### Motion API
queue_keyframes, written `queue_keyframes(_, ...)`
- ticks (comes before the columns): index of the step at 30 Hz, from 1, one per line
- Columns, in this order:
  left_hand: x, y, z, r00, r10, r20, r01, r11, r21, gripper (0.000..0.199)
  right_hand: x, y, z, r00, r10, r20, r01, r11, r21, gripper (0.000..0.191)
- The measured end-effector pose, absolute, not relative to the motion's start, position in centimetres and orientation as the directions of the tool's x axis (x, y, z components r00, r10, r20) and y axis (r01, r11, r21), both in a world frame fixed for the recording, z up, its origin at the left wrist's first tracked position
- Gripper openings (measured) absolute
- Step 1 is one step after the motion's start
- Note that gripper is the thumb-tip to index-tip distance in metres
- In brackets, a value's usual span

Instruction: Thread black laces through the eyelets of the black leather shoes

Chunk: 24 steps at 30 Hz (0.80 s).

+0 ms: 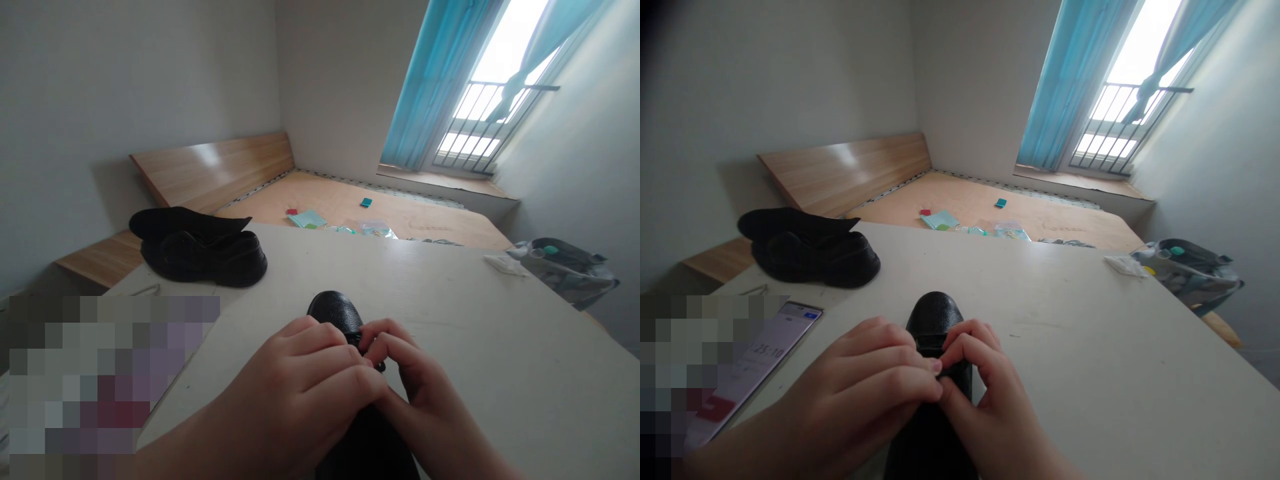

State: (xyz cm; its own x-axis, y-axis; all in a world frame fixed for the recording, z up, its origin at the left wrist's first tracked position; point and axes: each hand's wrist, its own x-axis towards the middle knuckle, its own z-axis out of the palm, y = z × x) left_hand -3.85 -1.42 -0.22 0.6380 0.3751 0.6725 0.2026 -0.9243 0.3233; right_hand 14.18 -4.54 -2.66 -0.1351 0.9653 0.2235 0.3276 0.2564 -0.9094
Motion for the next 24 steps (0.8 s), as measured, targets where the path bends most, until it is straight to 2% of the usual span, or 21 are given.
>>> queue_keyframes(4,-3.9,-1.5,-0.5,0.624,0.342,0.703,0.221,-0.94,0.261,0.017,14.5,-4.7,-2.3,-0.113,0.98,0.165,0.241,0.188,-0.952,0.011)
queue_keyframes(8,-4.1,-1.4,-0.3,0.63,0.313,0.711,0.227,-0.949,0.218,0.017,15.4,-4.7,-1.7,-0.191,0.981,0.01,0.186,0.046,-0.982,0.006)
queue_keyframes(11,-4.3,-1.2,-0.3,0.622,0.295,0.725,0.23,-0.954,0.191,0.016,15.8,-4.5,-1.5,-0.218,0.974,-0.067,0.15,-0.035,-0.988,0.017)
queue_keyframes(16,-4.1,-1.1,-0.8,0.578,0.322,0.749,0.28,-0.941,0.189,0.006,15.8,-4.4,-1.6,-0.242,0.97,-0.035,0.166,0.006,-0.986,0.026)
queue_keyframes(20,-4.0,-0.9,-1.1,0.568,0.338,0.751,0.3,-0.934,0.194,0.014,15.7,-4.4,-1.7,-0.216,0.976,-0.002,0.191,0.04,-0.981,0.028)
queue_keyframes(24,-4.3,-0.6,-0.6,0.63,0.377,0.679,0.305,-0.924,0.23,0.014,15.5,-4.4,-1.8,-0.212,0.973,0.088,0.21,0.133,-0.969,0.026)
